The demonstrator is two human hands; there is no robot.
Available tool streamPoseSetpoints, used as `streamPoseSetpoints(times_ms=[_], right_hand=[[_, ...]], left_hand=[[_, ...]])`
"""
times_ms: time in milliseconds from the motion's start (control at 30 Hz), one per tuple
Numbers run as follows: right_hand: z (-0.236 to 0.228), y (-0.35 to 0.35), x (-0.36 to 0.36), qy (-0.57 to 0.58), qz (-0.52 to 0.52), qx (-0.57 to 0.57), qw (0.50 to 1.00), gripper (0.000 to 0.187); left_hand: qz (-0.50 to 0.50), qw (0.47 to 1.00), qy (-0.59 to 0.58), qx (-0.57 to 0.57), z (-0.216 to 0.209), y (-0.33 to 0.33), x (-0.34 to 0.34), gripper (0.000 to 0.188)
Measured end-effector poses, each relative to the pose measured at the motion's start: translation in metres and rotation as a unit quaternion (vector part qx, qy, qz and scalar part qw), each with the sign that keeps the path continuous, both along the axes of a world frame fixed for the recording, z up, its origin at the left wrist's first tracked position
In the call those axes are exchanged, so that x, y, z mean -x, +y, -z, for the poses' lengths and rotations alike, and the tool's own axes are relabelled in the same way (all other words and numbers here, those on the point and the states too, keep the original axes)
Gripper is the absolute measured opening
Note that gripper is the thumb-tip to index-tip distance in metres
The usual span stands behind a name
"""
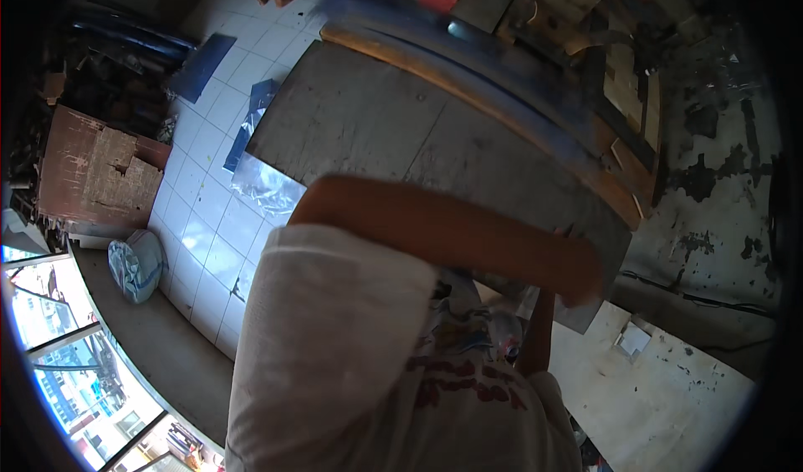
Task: The person spreads plastic sheeting on a work table, aligns a metal ruler across it, and cuts the plastic sheeting with a utility knife.
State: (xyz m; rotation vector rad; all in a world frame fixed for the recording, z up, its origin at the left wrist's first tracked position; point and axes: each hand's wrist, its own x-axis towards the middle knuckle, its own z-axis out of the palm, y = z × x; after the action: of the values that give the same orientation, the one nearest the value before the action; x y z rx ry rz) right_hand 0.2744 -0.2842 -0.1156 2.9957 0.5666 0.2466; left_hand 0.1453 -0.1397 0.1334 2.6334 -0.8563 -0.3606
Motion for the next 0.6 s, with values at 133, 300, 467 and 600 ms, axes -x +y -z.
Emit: streamPoseSetpoints(times_ms=[133,300,467,600], right_hand=[[-0.013,-0.013,-0.001,0.000,0.021,-0.016,1.000,0.053],[-0.010,-0.013,-0.007,-0.009,0.000,-0.067,0.998,0.051],[-0.011,-0.005,-0.009,-0.012,0.010,-0.073,0.997,0.049],[-0.013,-0.010,-0.008,-0.023,-0.011,-0.113,0.993,0.045]], left_hand=[[-0.489,0.849,0.118,0.166,0.084,0.137,0.071,0.076],[-0.864,0.469,0.038,-0.177,0.206,0.188,0.210,0.087],[-0.812,0.560,-0.127,-0.107,0.234,0.186,0.233,0.047],[-0.821,0.559,-0.112,-0.025,0.196,0.176,0.205,0.018]])
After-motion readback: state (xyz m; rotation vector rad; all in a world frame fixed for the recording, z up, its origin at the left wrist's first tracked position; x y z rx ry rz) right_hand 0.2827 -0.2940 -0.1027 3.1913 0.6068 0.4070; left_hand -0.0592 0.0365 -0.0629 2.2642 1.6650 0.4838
